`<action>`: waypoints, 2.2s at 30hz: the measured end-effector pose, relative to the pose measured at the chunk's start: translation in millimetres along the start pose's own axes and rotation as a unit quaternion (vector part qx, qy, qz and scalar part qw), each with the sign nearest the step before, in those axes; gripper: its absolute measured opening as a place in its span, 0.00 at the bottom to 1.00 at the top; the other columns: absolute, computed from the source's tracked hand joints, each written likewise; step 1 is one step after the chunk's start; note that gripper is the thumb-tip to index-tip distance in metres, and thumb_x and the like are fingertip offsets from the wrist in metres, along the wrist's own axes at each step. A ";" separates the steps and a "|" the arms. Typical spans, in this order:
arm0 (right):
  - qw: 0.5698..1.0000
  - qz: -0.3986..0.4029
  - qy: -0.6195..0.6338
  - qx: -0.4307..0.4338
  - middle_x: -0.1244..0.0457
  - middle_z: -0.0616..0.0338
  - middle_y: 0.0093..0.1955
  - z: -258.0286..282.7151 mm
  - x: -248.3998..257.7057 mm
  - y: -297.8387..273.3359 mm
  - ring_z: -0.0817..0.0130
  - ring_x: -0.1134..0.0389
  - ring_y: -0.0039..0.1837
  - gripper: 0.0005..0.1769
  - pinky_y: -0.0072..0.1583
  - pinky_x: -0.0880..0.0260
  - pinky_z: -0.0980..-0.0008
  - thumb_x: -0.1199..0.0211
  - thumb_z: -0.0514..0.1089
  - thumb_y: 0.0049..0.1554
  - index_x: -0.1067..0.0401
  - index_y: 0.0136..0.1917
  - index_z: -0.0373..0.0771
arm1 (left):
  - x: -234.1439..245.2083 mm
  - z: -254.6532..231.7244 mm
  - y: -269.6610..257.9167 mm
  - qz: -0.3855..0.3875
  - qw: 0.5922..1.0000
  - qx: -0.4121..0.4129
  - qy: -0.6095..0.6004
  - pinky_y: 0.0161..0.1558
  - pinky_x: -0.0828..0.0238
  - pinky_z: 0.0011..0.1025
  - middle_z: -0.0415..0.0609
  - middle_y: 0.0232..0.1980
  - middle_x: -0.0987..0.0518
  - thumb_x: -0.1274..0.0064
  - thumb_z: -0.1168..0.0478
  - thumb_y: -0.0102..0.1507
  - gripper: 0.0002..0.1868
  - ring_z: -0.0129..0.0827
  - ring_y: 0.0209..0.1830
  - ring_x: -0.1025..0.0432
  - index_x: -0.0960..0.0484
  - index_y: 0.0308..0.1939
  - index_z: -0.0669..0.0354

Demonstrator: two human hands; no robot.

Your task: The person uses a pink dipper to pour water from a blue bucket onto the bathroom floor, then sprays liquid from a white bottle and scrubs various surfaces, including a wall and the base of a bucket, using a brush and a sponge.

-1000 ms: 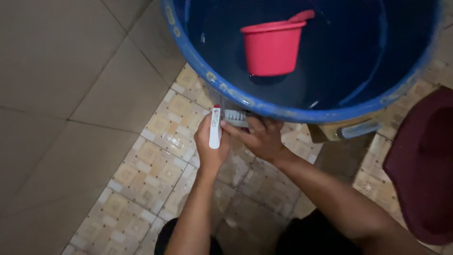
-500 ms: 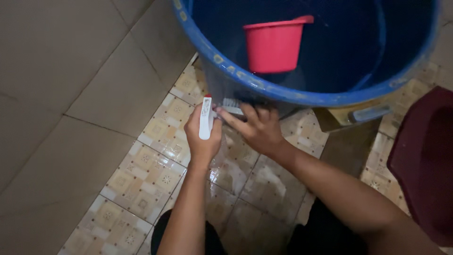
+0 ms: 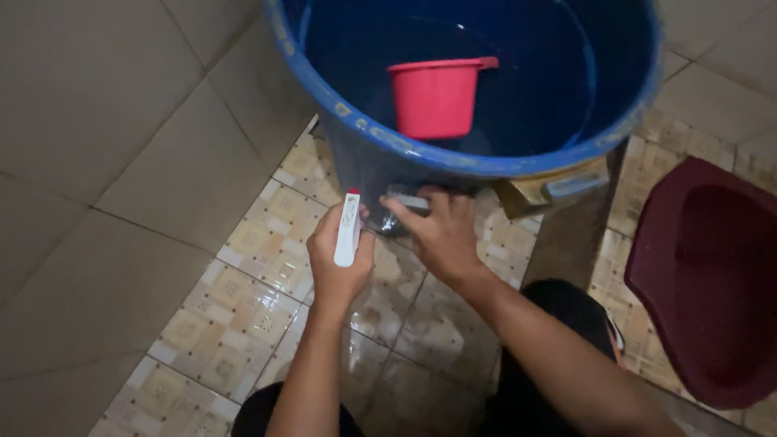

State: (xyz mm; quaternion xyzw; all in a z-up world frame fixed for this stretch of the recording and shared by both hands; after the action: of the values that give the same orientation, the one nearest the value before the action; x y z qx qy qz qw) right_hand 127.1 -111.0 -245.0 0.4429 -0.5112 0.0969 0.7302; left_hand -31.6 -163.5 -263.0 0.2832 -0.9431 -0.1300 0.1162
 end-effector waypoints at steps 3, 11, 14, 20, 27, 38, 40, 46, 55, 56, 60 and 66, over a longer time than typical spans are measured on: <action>0.999 -0.005 -0.031 -0.028 0.40 0.53 0.60 -8.4 8.5 -4.8 0.47 0.43 0.57 0.40 0.58 0.44 0.51 0.29 0.40 0.38 0.25 0.64 0.68 | 2.1 -9.4 -12.9 0.003 1.000 0.007 0.002 0.47 0.24 0.30 0.53 0.43 0.16 0.48 0.70 0.56 0.17 0.36 0.41 0.19 0.19 0.50 0.67; 0.999 -0.007 0.035 -0.002 0.40 0.54 0.61 0.0 -23.3 -10.3 0.49 0.43 0.60 0.38 0.59 0.45 0.51 0.25 0.44 0.40 0.24 0.64 0.66 | 2.2 -17.4 -19.1 -0.012 1.000 -0.001 -0.005 0.49 0.23 0.30 0.53 0.45 0.16 0.49 0.70 0.56 0.18 0.36 0.45 0.19 0.20 0.51 0.68; 0.996 -0.068 0.058 -0.013 0.40 0.50 0.59 -3.8 -7.0 -6.6 0.49 0.42 0.61 0.37 0.60 0.44 0.51 0.28 0.40 0.41 0.23 0.64 0.63 | -1.0 -16.2 -18.9 -0.014 1.000 -0.005 0.012 0.49 0.23 0.31 0.53 0.44 0.16 0.48 0.71 0.56 0.18 0.37 0.45 0.19 0.20 0.50 0.67; 0.997 -0.075 0.030 -0.021 0.40 0.52 0.60 -11.7 7.4 -9.1 0.53 0.44 0.59 0.32 0.61 0.46 0.56 0.28 0.37 0.49 0.22 0.65 0.64 | -9.8 -1.4 -18.2 0.005 0.999 0.020 0.029 0.49 0.24 0.31 0.52 0.44 0.16 0.47 0.72 0.55 0.18 0.37 0.45 0.19 0.19 0.50 0.67; 0.956 -0.136 0.206 -0.157 0.41 0.51 0.61 -58.9 3.3 -40.2 0.56 0.37 0.64 0.29 0.64 0.35 0.60 0.26 0.34 0.52 0.24 0.64 0.55 | -20.8 13.9 -12.7 0.014 1.000 0.021 -0.005 0.51 0.24 0.31 0.51 0.44 0.15 0.47 0.72 0.56 0.18 0.34 0.46 0.19 0.19 0.50 0.67; 0.878 -0.252 0.316 -0.258 0.49 0.48 0.71 -90.0 -60.9 -100.1 0.56 0.44 0.73 0.47 0.73 0.41 0.57 0.27 0.36 0.57 0.53 0.78 0.38 | -38.7 21.4 -12.1 0.032 0.997 0.049 -0.041 0.51 0.24 0.29 0.51 0.45 0.16 0.48 0.72 0.56 0.20 0.31 0.46 0.20 0.21 0.53 0.68; 0.835 -0.265 0.384 -0.291 0.54 0.45 0.77 -96.3 -78.2 -109.0 0.54 0.48 0.78 0.49 0.77 0.46 0.56 0.33 0.34 0.62 0.65 0.82 0.37 | -40.3 22.1 -13.1 0.037 0.997 0.059 -0.022 0.50 0.24 0.29 0.50 0.44 0.16 0.48 0.72 0.55 0.19 0.31 0.44 0.20 0.20 0.51 0.68; 0.779 -0.280 0.450 -0.336 0.62 0.40 0.84 -98.3 -82.9 -111.0 0.50 0.54 0.83 0.52 0.82 0.54 0.55 0.43 0.40 0.68 0.82 0.84 0.38 | -38.6 23.5 -14.7 0.036 0.998 0.053 -0.017 0.49 0.24 0.29 0.50 0.43 0.16 0.49 0.72 0.57 0.17 0.31 0.43 0.20 0.20 0.50 0.67; 0.962 -0.170 0.110 -0.184 0.51 0.43 0.68 -63.9 -45.3 -75.0 0.50 0.46 0.71 0.40 0.72 0.42 0.56 0.23 0.42 0.52 0.41 0.72 0.46 | -58.8 30.9 -14.0 0.042 0.995 0.053 -0.079 0.51 0.25 0.28 0.51 0.46 0.16 0.48 0.73 0.57 0.18 0.32 0.47 0.21 0.21 0.52 0.69; 0.959 -0.181 0.116 -0.184 0.51 0.44 0.67 -66.1 -45.0 -73.6 0.51 0.45 0.70 0.42 0.71 0.42 0.56 0.22 0.42 0.52 0.43 0.73 0.44 | -61.1 29.3 -13.9 0.045 0.995 0.049 -0.073 0.51 0.24 0.28 0.51 0.45 0.16 0.48 0.73 0.57 0.18 0.32 0.46 0.20 0.21 0.52 0.69; 0.926 -0.231 0.172 -0.245 0.53 0.43 0.68 -83.4 -53.7 -88.7 0.48 0.48 0.73 0.47 0.74 0.49 0.50 0.27 0.44 0.57 0.55 0.77 0.35 | -61.1 27.4 -13.9 0.050 0.996 0.058 -0.045 0.50 0.23 0.28 0.51 0.44 0.15 0.48 0.73 0.57 0.17 0.32 0.45 0.19 0.20 0.50 0.69; 0.720 -0.358 0.462 -0.375 0.49 0.49 0.70 -134.3 -100.7 -136.8 0.58 0.46 0.69 0.36 0.75 0.48 0.54 0.45 0.48 0.69 0.58 0.81 0.35 | -58.8 30.7 -12.5 0.045 0.996 0.051 -0.051 0.52 0.24 0.29 0.52 0.46 0.16 0.48 0.73 0.57 0.18 0.32 0.47 0.20 0.20 0.52 0.69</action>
State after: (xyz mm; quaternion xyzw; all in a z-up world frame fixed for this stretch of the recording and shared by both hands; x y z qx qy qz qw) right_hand 251.0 -60.1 -415.1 0.1835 0.0916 -0.1792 0.9622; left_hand 13.5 -134.9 -304.3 0.2390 -0.9650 -0.0906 0.0592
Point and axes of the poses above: each hand's wrist, its own y-axis towards the middle knuckle, its own x-axis out of the back of the hand, z = x × y, the point moved 10 cm from there along y, towards the middle knuckle
